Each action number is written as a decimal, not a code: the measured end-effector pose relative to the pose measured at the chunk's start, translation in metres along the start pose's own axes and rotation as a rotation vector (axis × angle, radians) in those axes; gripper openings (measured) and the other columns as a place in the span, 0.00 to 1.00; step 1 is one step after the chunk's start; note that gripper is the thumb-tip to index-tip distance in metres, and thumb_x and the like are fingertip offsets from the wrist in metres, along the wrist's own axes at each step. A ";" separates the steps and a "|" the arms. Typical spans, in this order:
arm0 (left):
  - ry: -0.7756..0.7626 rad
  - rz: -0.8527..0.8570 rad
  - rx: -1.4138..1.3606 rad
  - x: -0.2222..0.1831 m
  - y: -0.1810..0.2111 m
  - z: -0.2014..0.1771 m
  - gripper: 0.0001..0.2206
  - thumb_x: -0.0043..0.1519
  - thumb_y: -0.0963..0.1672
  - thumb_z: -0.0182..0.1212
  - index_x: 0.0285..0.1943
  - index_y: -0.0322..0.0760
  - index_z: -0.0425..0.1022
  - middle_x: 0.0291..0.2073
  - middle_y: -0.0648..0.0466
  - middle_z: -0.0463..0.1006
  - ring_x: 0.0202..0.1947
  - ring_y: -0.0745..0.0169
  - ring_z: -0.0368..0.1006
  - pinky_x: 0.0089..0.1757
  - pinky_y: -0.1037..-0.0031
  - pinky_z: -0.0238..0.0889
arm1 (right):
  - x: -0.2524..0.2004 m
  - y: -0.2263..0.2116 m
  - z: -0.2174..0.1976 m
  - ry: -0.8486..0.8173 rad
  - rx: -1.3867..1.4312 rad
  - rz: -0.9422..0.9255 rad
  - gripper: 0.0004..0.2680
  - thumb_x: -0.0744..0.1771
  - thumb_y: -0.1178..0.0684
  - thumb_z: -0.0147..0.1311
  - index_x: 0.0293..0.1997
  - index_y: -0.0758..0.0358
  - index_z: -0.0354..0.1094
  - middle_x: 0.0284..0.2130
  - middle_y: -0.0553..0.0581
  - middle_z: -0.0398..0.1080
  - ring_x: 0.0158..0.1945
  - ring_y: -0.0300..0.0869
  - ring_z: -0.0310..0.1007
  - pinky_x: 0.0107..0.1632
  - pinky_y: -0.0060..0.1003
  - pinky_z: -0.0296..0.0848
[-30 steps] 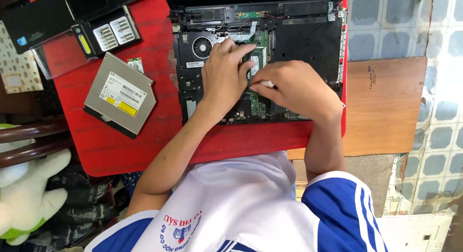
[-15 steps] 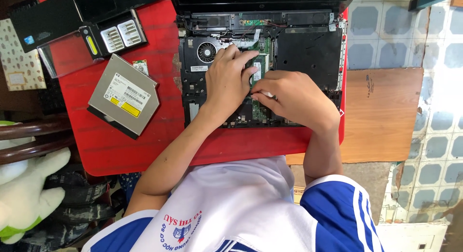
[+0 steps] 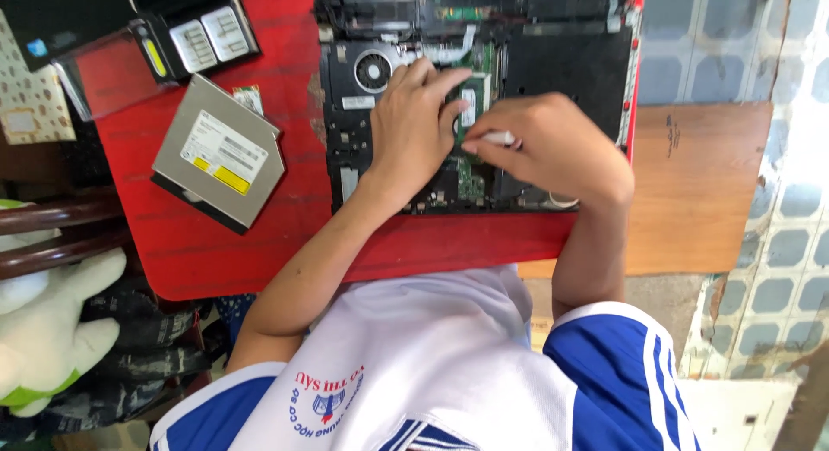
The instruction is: A person is shown replacing or upgrading the RAM module inside an opened laptop, using a small tool to manage internal cables.
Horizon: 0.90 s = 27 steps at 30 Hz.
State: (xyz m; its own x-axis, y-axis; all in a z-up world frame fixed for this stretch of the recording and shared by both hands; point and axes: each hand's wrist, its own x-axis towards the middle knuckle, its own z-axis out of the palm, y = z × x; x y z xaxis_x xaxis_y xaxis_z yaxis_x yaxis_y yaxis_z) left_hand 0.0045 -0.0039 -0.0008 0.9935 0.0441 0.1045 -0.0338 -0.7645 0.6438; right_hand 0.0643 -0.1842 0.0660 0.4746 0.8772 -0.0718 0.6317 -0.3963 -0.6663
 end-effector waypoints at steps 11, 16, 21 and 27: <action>0.048 0.057 0.042 -0.002 -0.011 0.010 0.12 0.65 0.43 0.71 0.56 0.44 0.78 0.37 0.55 0.65 0.41 0.52 0.65 0.25 0.61 0.65 | -0.005 0.011 -0.001 0.004 0.056 -0.010 0.06 0.72 0.56 0.57 0.43 0.67 0.76 0.38 0.55 0.78 0.35 0.46 0.74 0.41 0.39 0.68; 0.046 0.052 0.020 -0.002 -0.011 0.009 0.12 0.64 0.43 0.71 0.56 0.44 0.78 0.36 0.55 0.65 0.41 0.53 0.66 0.26 0.61 0.65 | -0.006 0.009 -0.003 0.028 0.069 0.000 0.05 0.72 0.58 0.57 0.43 0.69 0.77 0.37 0.56 0.79 0.35 0.45 0.75 0.39 0.37 0.73; 0.058 0.059 0.003 -0.003 -0.009 0.007 0.13 0.63 0.42 0.71 0.56 0.44 0.78 0.35 0.56 0.65 0.40 0.54 0.66 0.29 0.62 0.64 | -0.010 0.011 -0.005 0.034 0.054 0.021 0.06 0.73 0.56 0.59 0.44 0.67 0.79 0.38 0.54 0.79 0.36 0.42 0.75 0.35 0.36 0.74; 0.065 0.089 0.013 -0.001 -0.008 0.004 0.13 0.64 0.41 0.72 0.56 0.43 0.77 0.36 0.56 0.66 0.40 0.54 0.66 0.31 0.62 0.64 | -0.006 0.012 -0.002 0.025 0.032 -0.005 0.04 0.72 0.56 0.59 0.44 0.66 0.77 0.38 0.53 0.79 0.34 0.45 0.75 0.41 0.38 0.68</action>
State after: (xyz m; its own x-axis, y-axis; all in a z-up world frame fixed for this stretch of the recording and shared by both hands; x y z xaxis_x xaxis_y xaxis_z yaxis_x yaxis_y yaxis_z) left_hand 0.0045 -0.0005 -0.0087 0.9776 0.0171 0.2096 -0.1193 -0.7756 0.6198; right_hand 0.0706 -0.1946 0.0603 0.4873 0.8718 -0.0499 0.6141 -0.3828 -0.6902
